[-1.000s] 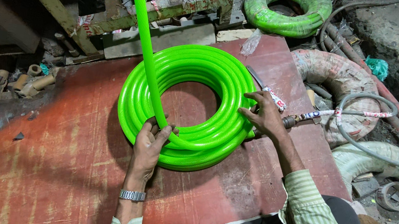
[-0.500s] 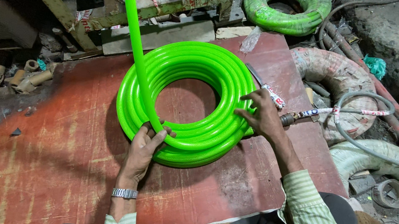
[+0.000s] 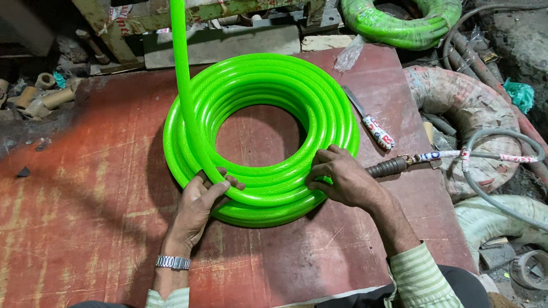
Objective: The person coils a bright green hose by hand on a wooden surface, pulling it from above and winding it into a circular bundle.
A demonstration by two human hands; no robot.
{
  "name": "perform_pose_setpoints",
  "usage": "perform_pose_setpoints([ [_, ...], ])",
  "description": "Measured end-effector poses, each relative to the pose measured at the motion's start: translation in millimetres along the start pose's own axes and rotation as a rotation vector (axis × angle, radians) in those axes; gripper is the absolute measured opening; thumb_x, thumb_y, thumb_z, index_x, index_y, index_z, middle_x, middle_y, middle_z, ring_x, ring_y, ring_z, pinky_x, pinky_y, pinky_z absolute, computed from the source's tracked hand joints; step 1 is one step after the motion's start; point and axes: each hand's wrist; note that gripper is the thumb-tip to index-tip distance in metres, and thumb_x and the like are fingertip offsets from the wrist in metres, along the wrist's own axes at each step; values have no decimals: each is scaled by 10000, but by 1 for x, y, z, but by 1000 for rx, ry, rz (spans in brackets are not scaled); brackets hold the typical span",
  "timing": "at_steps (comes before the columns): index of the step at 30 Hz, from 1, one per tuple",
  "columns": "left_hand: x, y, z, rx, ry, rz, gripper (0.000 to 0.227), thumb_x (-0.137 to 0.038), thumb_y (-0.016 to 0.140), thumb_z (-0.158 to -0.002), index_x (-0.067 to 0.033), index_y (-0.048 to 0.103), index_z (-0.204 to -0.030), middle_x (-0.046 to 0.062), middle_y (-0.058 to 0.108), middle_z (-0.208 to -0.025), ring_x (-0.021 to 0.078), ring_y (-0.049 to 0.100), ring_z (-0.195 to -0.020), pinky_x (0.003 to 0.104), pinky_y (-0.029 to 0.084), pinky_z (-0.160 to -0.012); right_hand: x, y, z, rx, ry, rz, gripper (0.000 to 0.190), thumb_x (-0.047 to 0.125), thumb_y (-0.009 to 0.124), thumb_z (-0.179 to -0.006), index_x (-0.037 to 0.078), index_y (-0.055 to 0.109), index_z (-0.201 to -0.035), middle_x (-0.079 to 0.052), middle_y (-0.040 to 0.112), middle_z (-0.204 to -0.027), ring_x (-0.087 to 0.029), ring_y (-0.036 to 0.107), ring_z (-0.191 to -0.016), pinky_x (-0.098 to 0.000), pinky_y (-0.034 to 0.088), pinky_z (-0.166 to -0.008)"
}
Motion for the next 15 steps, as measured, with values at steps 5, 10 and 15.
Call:
perform_pose_setpoints([
  [5,-4,-1,2,-25,-22,-7,427,-86,653,-921,39,494,-1298,225,668,-1080,363,716,-1084,434,541,-985,-1,7,1,-48,18,30,187,403,737,-889,217,722,-881,-28,621,-971,-299,582,-944,-452,487,-811],
  [10,-23,4,2,-109,-75,-90,680,-462,641,-960,97,492,-1316,274,678,-1117,350,662,-1145,539,508,-1014,6,0,4,-98,53,-24,170,368,764,-871,214,706,-913,-55,616,-965,-308,600,-942,-454,495,-829],
  [15,-26,-42,-37,-106,381,-35,595,42,743,-782,23,492,-1321,215,634,-1238,316,667,-1136,412,585,-948,48,-12,-5,-69,50,-30,195,343,762,-897,162,728,-962,-68,644,-964,-261,611,-941,-407,480,-847],
])
Point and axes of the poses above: each hand's wrist, its own z-axis away from the middle knuckle, its own y-axis out of the palm, x = y × z
